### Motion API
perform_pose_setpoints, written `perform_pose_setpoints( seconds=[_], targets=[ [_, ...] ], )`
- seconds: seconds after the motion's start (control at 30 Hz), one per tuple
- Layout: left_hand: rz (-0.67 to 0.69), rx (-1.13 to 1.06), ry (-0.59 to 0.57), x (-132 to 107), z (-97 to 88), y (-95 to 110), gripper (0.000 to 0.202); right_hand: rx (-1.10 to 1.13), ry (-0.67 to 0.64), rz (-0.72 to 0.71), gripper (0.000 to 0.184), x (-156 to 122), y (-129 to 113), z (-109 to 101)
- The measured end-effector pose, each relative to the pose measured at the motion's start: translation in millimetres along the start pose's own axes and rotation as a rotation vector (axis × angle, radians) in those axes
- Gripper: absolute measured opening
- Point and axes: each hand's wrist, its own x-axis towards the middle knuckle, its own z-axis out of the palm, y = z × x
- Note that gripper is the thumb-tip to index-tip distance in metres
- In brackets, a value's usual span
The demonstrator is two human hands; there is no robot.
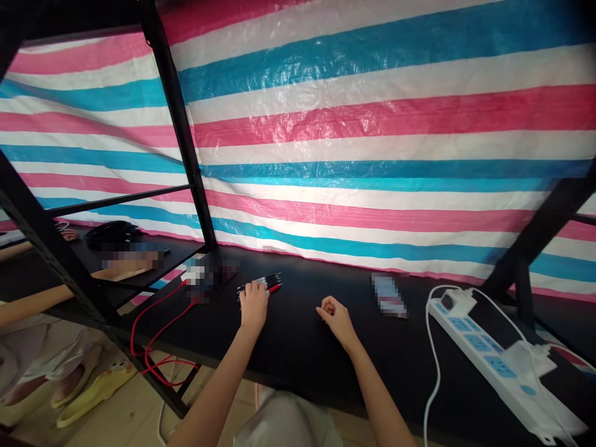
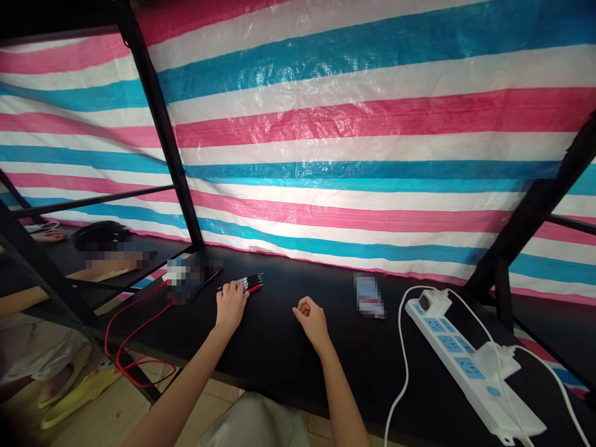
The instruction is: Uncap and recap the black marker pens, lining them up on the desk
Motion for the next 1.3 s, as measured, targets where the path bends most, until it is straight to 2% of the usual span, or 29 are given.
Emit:
perform_pose_setpoints(
  seconds=[0.2, 0.33, 0.4, 0.5, 0.57, 0.7, 1.0, 1.1, 1.23, 1.3],
  targets=[
    [0.043, -0.201, 0.016, 1.0, -12.2, 3.3, 0.021, -0.036, 0.003, 0.01, 0.017, 0.9, 1.0, 0.1],
    [0.033, -0.391, 0.068, 3.4, -23.6, 19.1, 0.021, -0.067, -0.022, 0.02, 0.019, 9.0, -4.0, 5.7],
    [0.038, -0.482, 0.076, 4.7, -25.9, 32.2, 0.02, 0.029, -0.042, 0.029, 0.028, 17.0, -7.7, 11.3],
    [0.086, -0.584, 0.069, 4.9, -24.7, 51.8, 0.02, 0.252, -0.007, 0.046, 0.049, 29.0, -10.4, 18.4],
    [0.164, -0.607, 0.05, 3.4, -22.7, 60.6, 0.022, 0.347, 0.041, 0.062, 0.055, 33.6, -9.6, 20.1],
    [0.299, -0.579, -0.002, -2.0, -21.7, 66.2, 0.023, 0.415, 0.073, 0.064, 0.053, 33.3, -7.1, 17.5],
    [0.368, -0.561, -0.081, -6.1, -23.2, 66.4, 0.023, 0.434, 0.182, 0.08, 0.046, 32.5, -3.9, 12.7],
    [0.36, -0.534, -0.08, -6.9, -22.9, 64.8, 0.024, 0.458, 0.352, 0.084, 0.046, 33.8, 1.2, 8.5],
    [0.345, -0.474, -0.063, -6.4, -23.0, 62.4, 0.025, 0.457, 0.754, 0.148, 0.048, 33.7, 10.8, -4.1],
    [0.31, -0.47, -0.059, -5.7, -23.4, 61.5, 0.026, 0.417, 0.892, 0.18, 0.048, 32.5, 15.0, -10.6]
  ],
)
